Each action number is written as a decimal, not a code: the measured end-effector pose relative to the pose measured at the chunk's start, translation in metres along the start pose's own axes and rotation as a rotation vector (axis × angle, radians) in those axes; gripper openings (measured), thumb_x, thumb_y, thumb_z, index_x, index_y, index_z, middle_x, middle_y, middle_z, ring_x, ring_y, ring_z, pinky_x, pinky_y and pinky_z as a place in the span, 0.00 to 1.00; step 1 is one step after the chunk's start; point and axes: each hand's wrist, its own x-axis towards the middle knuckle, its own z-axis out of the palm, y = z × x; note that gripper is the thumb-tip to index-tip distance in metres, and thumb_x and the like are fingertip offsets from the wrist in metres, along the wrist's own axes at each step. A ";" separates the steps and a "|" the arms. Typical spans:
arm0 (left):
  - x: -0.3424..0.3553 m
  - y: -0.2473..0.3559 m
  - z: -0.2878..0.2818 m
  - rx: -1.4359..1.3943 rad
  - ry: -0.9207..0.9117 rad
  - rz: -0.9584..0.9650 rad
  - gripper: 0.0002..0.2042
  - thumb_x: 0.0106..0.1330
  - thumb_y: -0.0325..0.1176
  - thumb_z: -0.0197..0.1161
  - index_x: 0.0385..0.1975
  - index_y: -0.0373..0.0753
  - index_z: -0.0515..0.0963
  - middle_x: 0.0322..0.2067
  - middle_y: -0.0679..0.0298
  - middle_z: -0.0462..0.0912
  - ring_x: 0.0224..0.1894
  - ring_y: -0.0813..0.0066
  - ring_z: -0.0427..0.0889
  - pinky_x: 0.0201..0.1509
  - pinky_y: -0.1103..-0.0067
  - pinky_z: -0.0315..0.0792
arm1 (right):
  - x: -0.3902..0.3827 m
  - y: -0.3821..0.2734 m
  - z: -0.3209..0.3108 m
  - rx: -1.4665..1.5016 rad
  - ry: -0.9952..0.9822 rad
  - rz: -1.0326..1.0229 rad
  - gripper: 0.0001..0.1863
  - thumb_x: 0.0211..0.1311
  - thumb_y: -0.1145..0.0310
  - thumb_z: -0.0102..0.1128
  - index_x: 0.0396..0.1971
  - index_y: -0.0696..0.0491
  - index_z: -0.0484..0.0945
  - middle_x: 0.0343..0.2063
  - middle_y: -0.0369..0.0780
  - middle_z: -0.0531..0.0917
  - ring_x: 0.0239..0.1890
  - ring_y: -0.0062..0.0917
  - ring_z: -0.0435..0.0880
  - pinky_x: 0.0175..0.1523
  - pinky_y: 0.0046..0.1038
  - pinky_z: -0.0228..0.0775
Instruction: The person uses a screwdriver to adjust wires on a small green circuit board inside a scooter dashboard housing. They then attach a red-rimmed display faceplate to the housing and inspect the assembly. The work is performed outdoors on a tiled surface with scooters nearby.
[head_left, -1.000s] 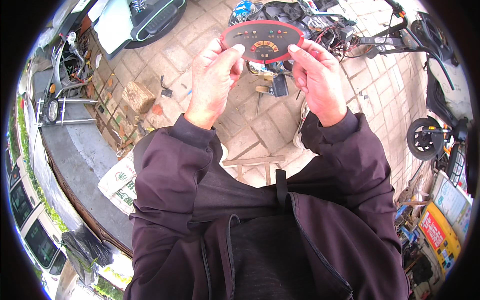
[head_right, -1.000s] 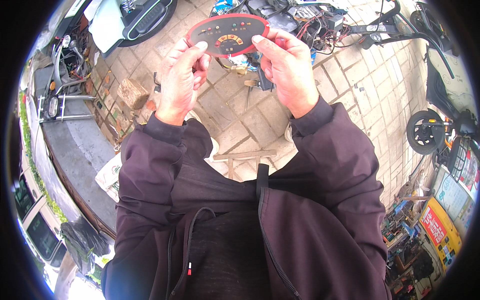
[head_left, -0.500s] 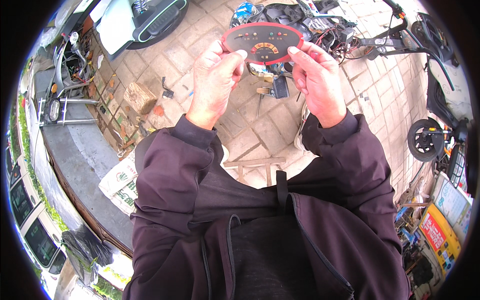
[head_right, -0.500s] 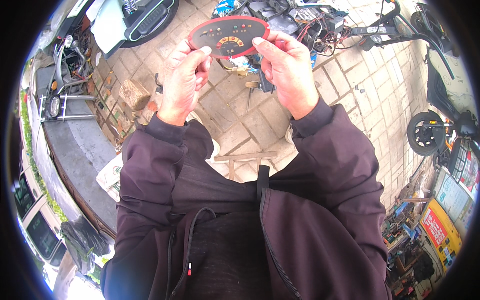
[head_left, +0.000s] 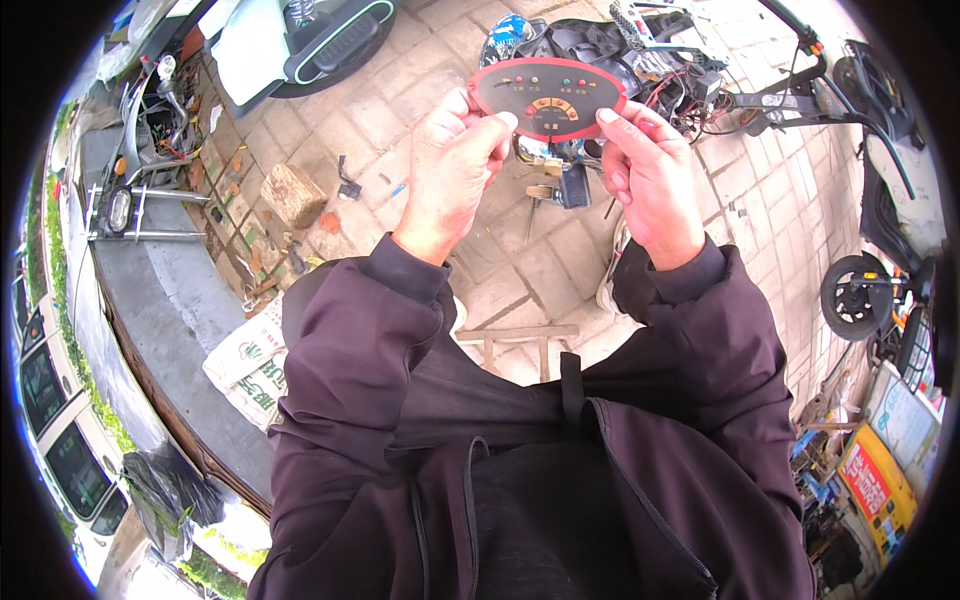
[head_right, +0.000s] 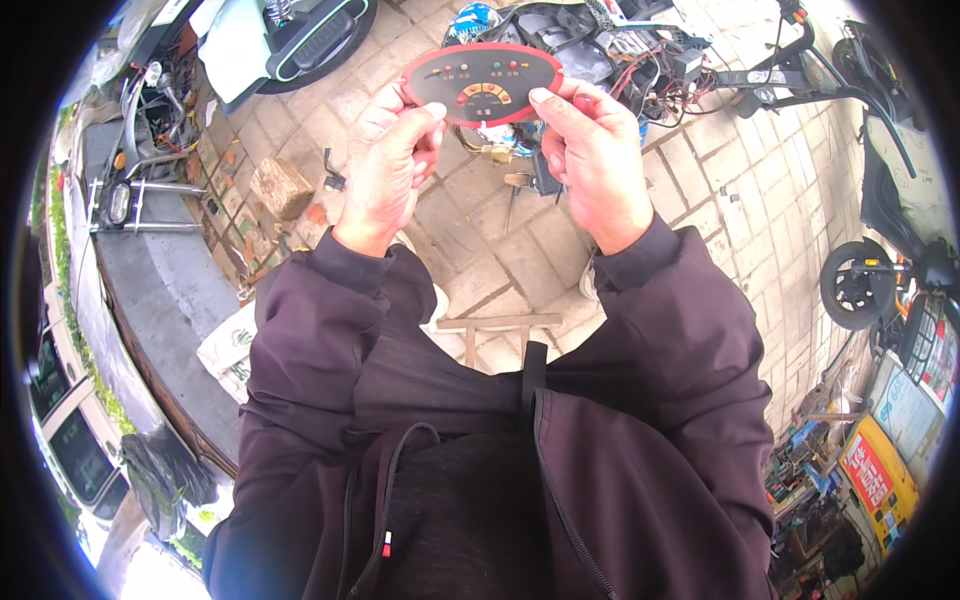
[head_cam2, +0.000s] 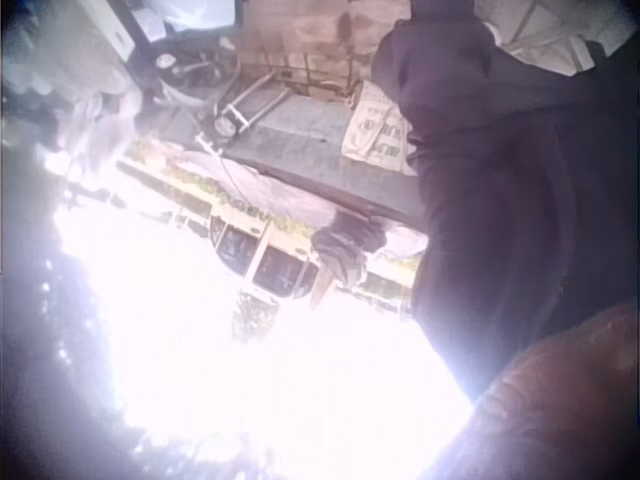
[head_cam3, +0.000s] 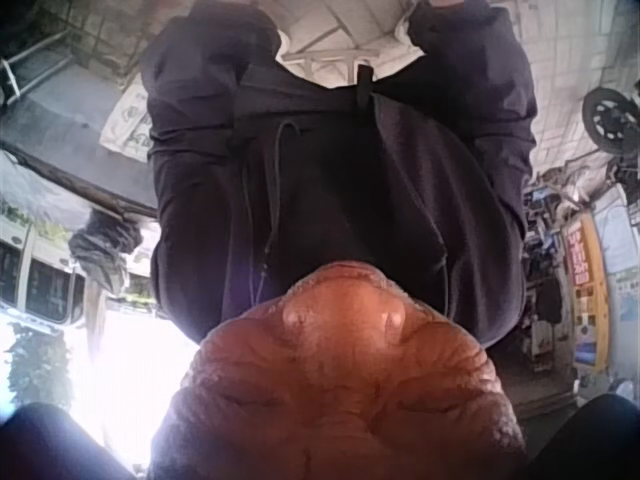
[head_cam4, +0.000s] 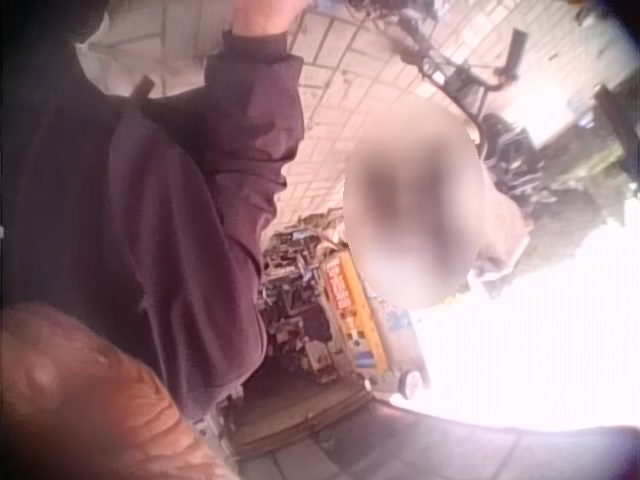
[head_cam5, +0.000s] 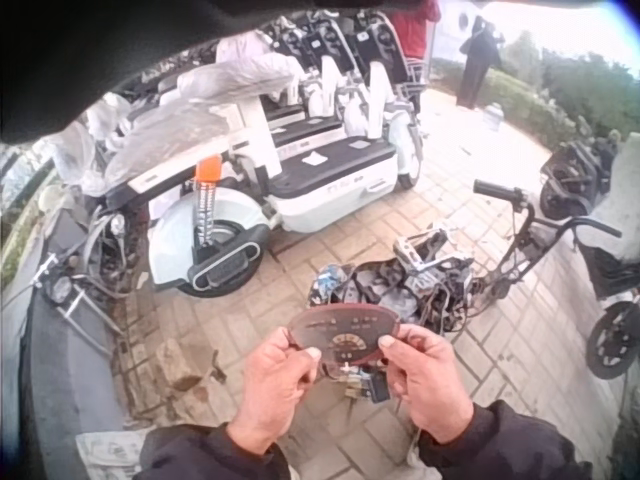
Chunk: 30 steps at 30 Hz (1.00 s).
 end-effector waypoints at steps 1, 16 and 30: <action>0.001 0.000 -0.001 -0.014 -0.004 0.002 0.06 0.71 0.30 0.61 0.44 0.39 0.76 0.24 0.72 0.76 0.16 0.91 0.62 0.19 0.89 0.56 | 0.000 0.000 -0.001 0.003 -0.004 0.010 0.06 0.72 0.67 0.65 0.41 0.54 0.81 0.19 0.28 0.75 0.14 0.10 0.65 0.18 0.16 0.51; 0.001 0.000 -0.002 -0.007 -0.025 -0.008 0.08 0.73 0.32 0.58 0.46 0.38 0.76 0.24 0.72 0.76 0.15 0.91 0.62 0.18 0.88 0.56 | 0.000 0.000 -0.001 0.007 -0.006 0.016 0.06 0.68 0.68 0.67 0.37 0.55 0.82 0.19 0.27 0.74 0.15 0.09 0.65 0.19 0.17 0.53; 0.000 0.000 0.002 0.017 0.022 0.013 0.05 0.73 0.32 0.62 0.40 0.40 0.75 0.23 0.72 0.76 0.15 0.91 0.63 0.17 0.89 0.55 | 0.000 0.003 -0.002 0.028 -0.011 0.019 0.05 0.68 0.70 0.68 0.37 0.55 0.82 0.21 0.28 0.76 0.14 0.09 0.65 0.18 0.17 0.53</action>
